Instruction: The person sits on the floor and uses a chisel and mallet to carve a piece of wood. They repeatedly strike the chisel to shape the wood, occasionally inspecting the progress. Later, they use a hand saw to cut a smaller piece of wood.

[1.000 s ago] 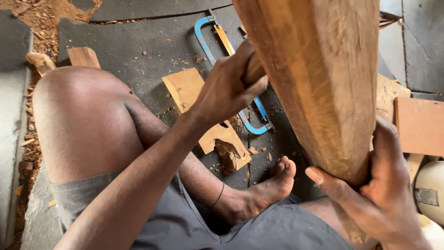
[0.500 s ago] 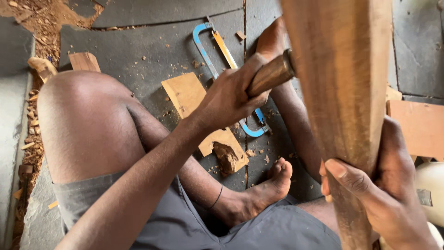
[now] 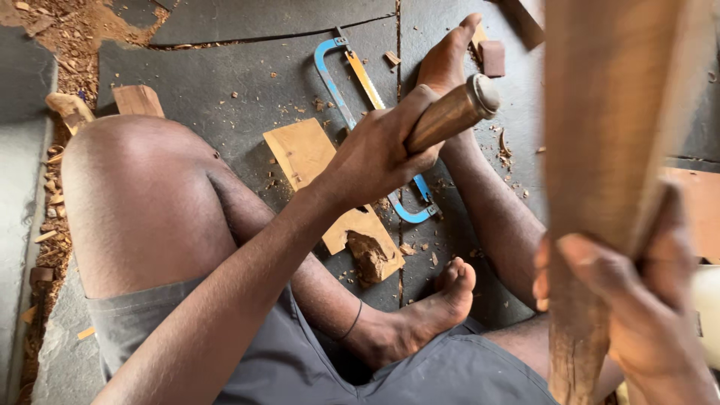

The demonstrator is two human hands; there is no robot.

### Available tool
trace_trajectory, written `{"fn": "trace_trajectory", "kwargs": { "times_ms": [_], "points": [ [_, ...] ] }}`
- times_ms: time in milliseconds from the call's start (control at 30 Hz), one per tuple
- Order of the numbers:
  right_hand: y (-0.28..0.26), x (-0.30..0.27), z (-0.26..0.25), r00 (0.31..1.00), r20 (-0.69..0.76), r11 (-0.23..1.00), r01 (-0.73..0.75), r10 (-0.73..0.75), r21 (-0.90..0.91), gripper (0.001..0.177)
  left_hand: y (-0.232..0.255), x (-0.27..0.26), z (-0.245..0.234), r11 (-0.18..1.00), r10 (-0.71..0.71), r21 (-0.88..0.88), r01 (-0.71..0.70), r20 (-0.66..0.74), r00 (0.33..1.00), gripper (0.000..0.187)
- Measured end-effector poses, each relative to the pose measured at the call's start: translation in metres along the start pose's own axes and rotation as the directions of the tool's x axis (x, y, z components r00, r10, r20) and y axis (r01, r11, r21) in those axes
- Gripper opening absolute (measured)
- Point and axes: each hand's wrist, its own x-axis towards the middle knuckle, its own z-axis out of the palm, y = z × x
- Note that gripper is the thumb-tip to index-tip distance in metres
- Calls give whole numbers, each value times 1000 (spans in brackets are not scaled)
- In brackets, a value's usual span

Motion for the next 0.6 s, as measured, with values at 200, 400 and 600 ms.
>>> {"fn": "trace_trajectory", "kwargs": {
  "times_ms": [200, 400, 600],
  "points": [
    [24, 7, -27, 929, 252, 915, -330, 271, 233, 57, -6, -2, 1, 995, 2, 96, -7, 53, 999, 34],
    [12, 0, -11, 984, -4, 984, -176, 176, 14, 66, -2, 5, 5, 996, 11, 85, -15, 47, 999, 38],
    [17, 1, -25, 992, 10, 967, -122, 123, 222, 51, -8, -1, 6, 994, 87, 72, -87, 8, 996, 41]
  ]
}}
